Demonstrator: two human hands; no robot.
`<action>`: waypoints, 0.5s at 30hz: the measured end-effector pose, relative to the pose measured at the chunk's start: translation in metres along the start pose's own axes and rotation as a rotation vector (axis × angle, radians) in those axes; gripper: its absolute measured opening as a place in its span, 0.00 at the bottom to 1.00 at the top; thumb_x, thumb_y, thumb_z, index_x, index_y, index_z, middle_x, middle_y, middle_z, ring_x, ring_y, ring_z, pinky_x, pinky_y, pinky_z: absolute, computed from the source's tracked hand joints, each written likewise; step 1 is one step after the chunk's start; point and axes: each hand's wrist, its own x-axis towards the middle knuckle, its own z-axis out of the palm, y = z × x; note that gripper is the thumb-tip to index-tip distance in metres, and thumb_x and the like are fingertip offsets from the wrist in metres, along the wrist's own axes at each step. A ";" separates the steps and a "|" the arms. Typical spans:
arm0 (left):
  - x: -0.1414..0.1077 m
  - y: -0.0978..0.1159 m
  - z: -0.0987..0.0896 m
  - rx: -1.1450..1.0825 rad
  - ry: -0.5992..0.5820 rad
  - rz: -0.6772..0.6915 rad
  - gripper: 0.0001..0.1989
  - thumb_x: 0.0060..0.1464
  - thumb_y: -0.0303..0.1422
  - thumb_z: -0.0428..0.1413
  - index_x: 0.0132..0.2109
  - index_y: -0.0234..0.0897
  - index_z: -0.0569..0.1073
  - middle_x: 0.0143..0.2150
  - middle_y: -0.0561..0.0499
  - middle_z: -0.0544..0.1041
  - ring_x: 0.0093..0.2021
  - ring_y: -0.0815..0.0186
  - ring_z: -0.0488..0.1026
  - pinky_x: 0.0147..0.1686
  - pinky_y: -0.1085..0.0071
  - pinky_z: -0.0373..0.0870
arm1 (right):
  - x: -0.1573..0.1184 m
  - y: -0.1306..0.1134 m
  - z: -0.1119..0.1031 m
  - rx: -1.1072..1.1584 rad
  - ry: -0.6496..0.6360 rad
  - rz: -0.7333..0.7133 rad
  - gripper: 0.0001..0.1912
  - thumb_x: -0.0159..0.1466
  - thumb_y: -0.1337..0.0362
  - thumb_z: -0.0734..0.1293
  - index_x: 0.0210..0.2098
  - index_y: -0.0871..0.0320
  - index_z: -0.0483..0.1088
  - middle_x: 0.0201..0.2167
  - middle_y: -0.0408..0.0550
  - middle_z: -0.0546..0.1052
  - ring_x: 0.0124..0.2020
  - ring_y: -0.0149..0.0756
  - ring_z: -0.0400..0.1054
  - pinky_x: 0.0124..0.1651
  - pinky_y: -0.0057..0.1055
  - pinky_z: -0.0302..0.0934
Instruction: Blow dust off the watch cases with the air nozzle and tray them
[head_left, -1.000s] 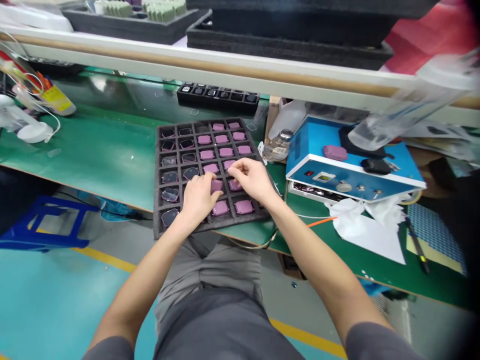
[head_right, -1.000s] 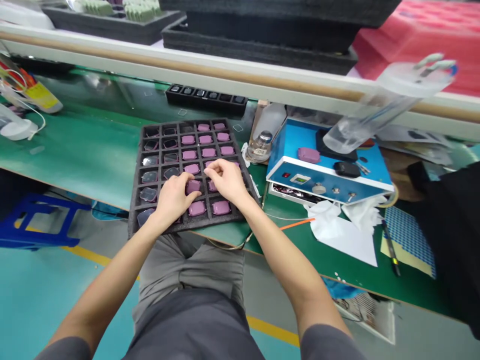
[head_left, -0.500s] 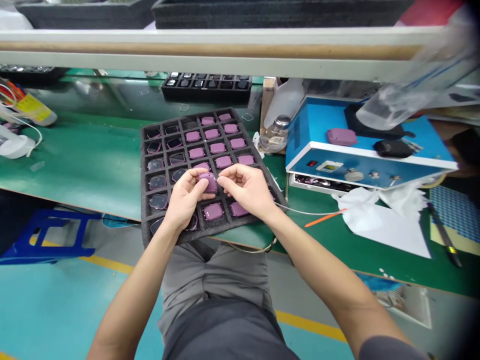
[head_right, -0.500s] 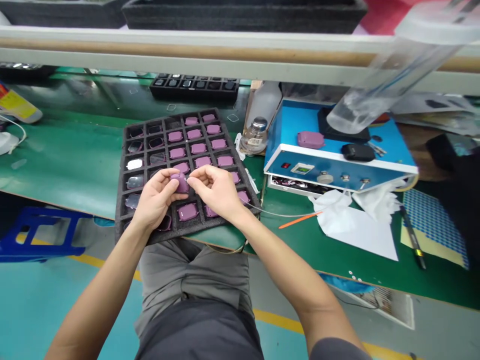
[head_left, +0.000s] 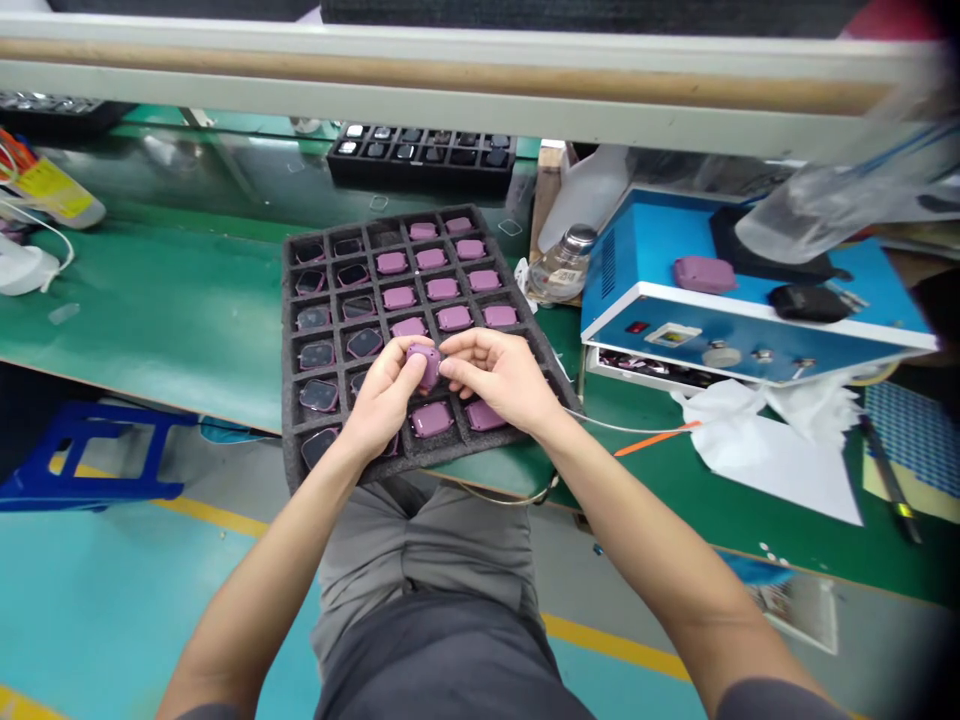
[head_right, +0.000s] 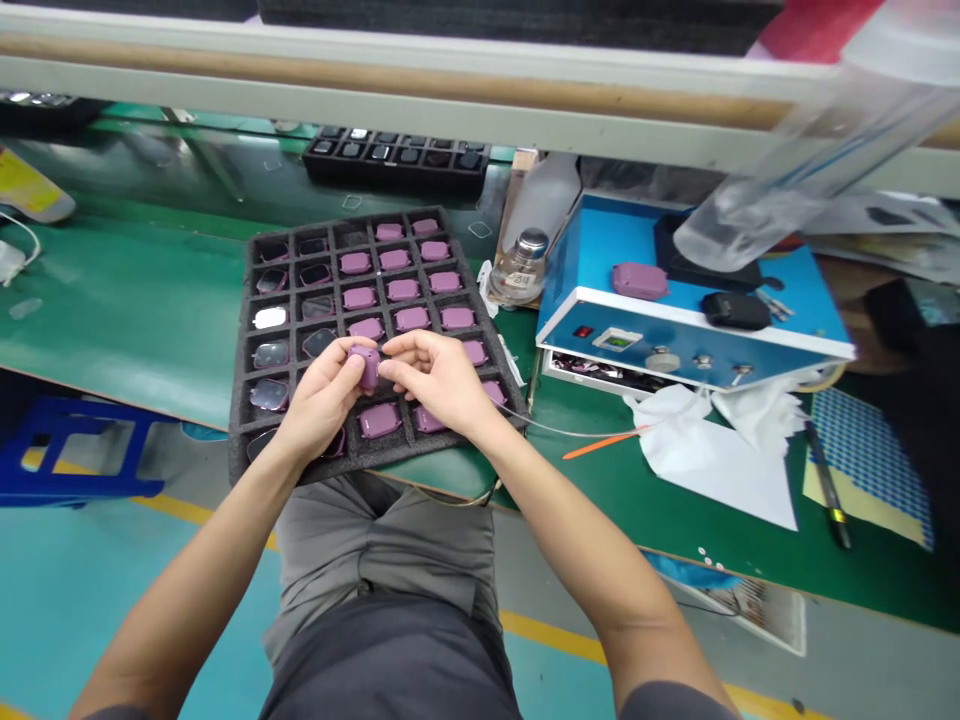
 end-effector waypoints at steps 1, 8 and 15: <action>-0.001 -0.001 0.001 0.017 -0.003 -0.001 0.13 0.62 0.44 0.60 0.48 0.41 0.74 0.37 0.52 0.70 0.33 0.68 0.66 0.35 0.73 0.67 | 0.000 0.001 0.001 0.003 0.008 0.010 0.22 0.51 0.51 0.79 0.38 0.57 0.74 0.27 0.42 0.79 0.24 0.30 0.73 0.25 0.25 0.68; 0.001 -0.013 0.009 0.133 0.085 0.020 0.11 0.65 0.43 0.56 0.46 0.41 0.68 0.35 0.54 0.67 0.32 0.68 0.65 0.35 0.71 0.66 | 0.005 0.020 0.015 -0.055 0.067 -0.049 0.18 0.57 0.52 0.75 0.37 0.55 0.67 0.22 0.36 0.74 0.18 0.27 0.67 0.19 0.23 0.61; 0.009 0.000 0.010 -0.265 0.123 -0.128 0.11 0.61 0.40 0.60 0.41 0.38 0.69 0.33 0.55 0.67 0.30 0.71 0.67 0.30 0.74 0.65 | -0.010 -0.004 0.009 -0.065 0.112 -0.022 0.22 0.57 0.50 0.76 0.42 0.55 0.69 0.25 0.39 0.77 0.20 0.30 0.71 0.18 0.23 0.65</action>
